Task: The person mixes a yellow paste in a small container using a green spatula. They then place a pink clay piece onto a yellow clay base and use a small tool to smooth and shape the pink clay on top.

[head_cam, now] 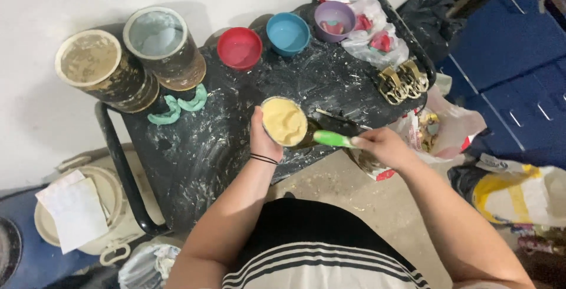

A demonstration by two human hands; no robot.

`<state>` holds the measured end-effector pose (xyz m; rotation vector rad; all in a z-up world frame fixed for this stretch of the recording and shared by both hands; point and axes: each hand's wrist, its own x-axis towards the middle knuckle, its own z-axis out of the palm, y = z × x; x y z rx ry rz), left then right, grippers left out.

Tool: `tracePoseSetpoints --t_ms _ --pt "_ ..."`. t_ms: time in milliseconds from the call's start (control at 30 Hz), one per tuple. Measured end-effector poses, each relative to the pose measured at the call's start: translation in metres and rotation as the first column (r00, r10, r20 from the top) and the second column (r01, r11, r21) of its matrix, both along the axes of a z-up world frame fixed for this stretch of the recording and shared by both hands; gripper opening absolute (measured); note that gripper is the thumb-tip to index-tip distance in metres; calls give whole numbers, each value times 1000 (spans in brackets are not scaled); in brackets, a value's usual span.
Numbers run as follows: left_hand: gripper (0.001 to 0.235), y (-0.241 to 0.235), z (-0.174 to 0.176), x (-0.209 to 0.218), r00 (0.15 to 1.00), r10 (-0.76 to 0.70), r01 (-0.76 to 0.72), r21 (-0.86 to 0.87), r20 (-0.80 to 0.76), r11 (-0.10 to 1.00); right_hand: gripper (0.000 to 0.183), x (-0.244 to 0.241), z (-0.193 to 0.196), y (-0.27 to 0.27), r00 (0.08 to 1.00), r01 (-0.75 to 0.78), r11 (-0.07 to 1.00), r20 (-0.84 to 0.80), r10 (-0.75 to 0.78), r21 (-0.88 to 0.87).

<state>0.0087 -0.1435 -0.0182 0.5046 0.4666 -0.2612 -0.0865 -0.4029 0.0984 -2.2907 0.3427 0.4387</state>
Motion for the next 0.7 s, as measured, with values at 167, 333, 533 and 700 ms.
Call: tracePoseSetpoints --t_ms 167,333,533,700 --pt "66 1 24 -1 998 -51 50 34 24 998 23 42 43 12 796 -300 912 453 400 -280" --pt "75 -4 36 -11 953 -291 279 131 79 951 8 95 93 86 4 -294 359 374 927 -886" --pt "62 14 7 -5 930 -360 300 401 81 866 6 142 81 99 -46 -240 202 219 975 -949" --pt "63 39 10 -6 870 -209 245 -23 445 969 9 139 95 122 55 -238 179 171 984 -955"
